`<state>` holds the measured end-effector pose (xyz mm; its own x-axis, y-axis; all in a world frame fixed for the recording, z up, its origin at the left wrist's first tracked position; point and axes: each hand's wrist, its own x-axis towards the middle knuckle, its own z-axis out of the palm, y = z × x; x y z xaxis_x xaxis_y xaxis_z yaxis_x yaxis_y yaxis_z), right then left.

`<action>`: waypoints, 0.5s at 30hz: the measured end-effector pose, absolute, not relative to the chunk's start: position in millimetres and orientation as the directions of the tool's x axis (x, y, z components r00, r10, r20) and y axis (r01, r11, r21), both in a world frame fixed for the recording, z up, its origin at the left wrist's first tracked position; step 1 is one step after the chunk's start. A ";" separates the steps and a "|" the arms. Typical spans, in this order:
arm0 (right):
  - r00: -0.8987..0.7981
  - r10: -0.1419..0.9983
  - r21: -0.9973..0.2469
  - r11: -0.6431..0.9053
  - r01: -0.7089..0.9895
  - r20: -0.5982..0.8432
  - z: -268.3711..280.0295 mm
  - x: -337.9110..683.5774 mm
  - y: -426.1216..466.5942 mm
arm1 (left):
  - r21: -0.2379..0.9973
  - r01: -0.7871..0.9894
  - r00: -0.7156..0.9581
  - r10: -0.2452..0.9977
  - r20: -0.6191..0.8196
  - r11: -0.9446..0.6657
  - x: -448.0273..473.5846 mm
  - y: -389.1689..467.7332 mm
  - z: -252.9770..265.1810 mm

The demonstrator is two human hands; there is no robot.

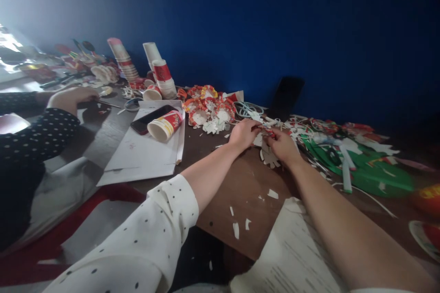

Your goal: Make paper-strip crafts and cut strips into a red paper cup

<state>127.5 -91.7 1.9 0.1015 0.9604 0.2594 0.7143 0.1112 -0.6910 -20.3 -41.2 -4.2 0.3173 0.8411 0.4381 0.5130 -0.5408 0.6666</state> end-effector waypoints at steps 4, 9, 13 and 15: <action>0.125 0.963 -0.695 0.079 0.714 0.238 2.1 127.4 -90.3 | 0.669 0.523 0.302 0.848 0.435 -0.529 -20.3 -41.1 -4.6; 0.124 0.964 -0.714 0.085 0.695 0.236 2.8 126.3 -90.7 | 0.669 0.541 0.285 0.860 0.423 -0.509 -20.7 -41.3 -4.5; 0.123 0.962 -0.748 0.105 0.656 0.242 1.3 126.6 -90.9 | 0.687 0.505 0.295 0.853 0.430 -0.522 -19.6 -42.0 -5.5; 0.125 0.957 -0.761 0.125 0.637 0.261 -4.2 129.5 -88.3 | 0.710 0.445 0.292 0.838 0.461 -0.546 -18.6 -42.0 -6.1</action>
